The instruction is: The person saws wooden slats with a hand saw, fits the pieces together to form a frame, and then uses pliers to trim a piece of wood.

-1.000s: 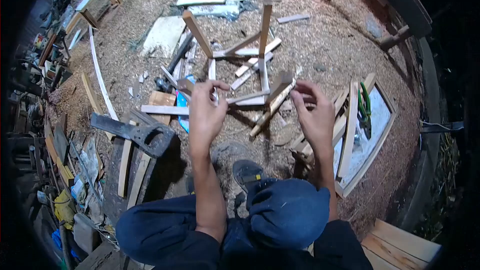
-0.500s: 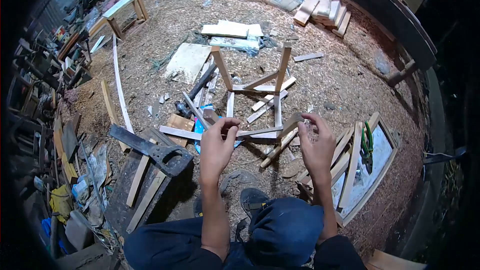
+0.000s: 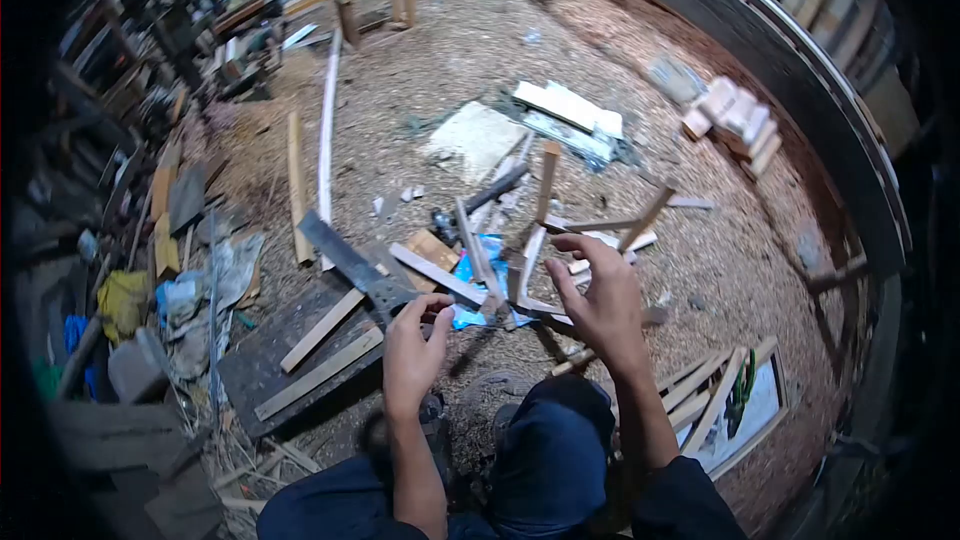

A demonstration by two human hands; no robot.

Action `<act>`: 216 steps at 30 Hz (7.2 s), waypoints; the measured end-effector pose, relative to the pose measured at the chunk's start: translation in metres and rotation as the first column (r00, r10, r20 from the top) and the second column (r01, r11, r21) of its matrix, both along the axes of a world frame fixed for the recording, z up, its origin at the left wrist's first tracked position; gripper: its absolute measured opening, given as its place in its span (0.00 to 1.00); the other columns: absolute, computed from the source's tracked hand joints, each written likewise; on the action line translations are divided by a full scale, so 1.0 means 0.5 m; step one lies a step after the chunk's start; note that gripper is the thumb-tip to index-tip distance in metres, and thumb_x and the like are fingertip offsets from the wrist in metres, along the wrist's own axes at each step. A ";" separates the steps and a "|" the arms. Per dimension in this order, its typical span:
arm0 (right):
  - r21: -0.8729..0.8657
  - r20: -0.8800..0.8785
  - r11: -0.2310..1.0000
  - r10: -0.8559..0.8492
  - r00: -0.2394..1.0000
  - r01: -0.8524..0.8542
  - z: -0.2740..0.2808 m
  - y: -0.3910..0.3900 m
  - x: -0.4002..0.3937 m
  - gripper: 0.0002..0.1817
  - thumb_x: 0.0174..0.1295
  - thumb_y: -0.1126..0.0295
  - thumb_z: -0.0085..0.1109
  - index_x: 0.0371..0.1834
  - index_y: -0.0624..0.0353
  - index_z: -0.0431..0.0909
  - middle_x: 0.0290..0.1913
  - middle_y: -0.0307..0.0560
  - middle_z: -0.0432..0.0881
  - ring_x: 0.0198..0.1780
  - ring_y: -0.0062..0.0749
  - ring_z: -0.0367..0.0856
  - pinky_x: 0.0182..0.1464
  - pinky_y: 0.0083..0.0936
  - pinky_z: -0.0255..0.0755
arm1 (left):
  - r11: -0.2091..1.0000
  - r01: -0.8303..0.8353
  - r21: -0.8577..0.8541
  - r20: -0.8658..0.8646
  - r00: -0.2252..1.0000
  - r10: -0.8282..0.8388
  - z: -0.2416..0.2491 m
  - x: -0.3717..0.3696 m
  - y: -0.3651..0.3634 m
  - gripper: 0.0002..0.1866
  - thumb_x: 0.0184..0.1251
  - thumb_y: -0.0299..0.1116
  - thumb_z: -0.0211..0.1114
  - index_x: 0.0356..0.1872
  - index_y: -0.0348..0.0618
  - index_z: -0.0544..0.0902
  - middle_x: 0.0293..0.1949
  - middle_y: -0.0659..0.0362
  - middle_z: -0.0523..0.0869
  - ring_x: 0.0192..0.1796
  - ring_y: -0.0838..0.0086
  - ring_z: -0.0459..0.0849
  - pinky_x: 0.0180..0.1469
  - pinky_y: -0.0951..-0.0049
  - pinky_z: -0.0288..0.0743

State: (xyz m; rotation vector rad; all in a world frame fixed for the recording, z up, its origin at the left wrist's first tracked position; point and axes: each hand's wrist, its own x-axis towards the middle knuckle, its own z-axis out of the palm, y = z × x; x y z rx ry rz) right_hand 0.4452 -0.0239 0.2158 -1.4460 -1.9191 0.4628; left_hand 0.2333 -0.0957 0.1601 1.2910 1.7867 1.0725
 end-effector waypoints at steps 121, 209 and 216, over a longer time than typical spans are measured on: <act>-0.387 -0.059 0.823 -0.472 0.880 0.416 -0.174 -0.222 0.183 0.12 0.61 0.68 0.64 0.43 0.64 0.80 0.36 0.54 0.85 0.38 0.44 0.85 0.44 0.36 0.78 | 0.765 0.603 -0.226 -0.039 0.779 -0.625 -0.161 0.144 0.081 0.12 0.70 0.31 0.61 0.50 0.37 0.81 0.41 0.48 0.86 0.43 0.61 0.85 0.48 0.66 0.76; -0.269 0.146 0.733 0.673 0.726 -0.625 -0.214 -0.055 -0.293 0.18 0.50 0.68 0.69 0.32 0.67 0.68 0.30 0.64 0.78 0.36 0.62 0.79 0.38 0.49 0.70 | 0.778 -0.622 -0.093 0.505 0.644 0.575 -0.237 -0.166 -0.219 0.24 0.67 0.37 0.69 0.62 0.39 0.77 0.46 0.59 0.85 0.39 0.82 0.80 0.29 0.80 0.72; -0.209 0.242 0.713 0.701 0.671 -0.670 -0.259 -0.054 -0.355 0.21 0.51 0.67 0.71 0.37 0.65 0.68 0.33 0.62 0.79 0.37 0.61 0.80 0.39 0.50 0.73 | 0.645 -0.759 -0.086 0.513 0.521 0.682 -0.242 -0.353 -0.274 0.24 0.71 0.38 0.66 0.64 0.40 0.74 0.49 0.60 0.84 0.43 0.79 0.82 0.37 0.76 0.78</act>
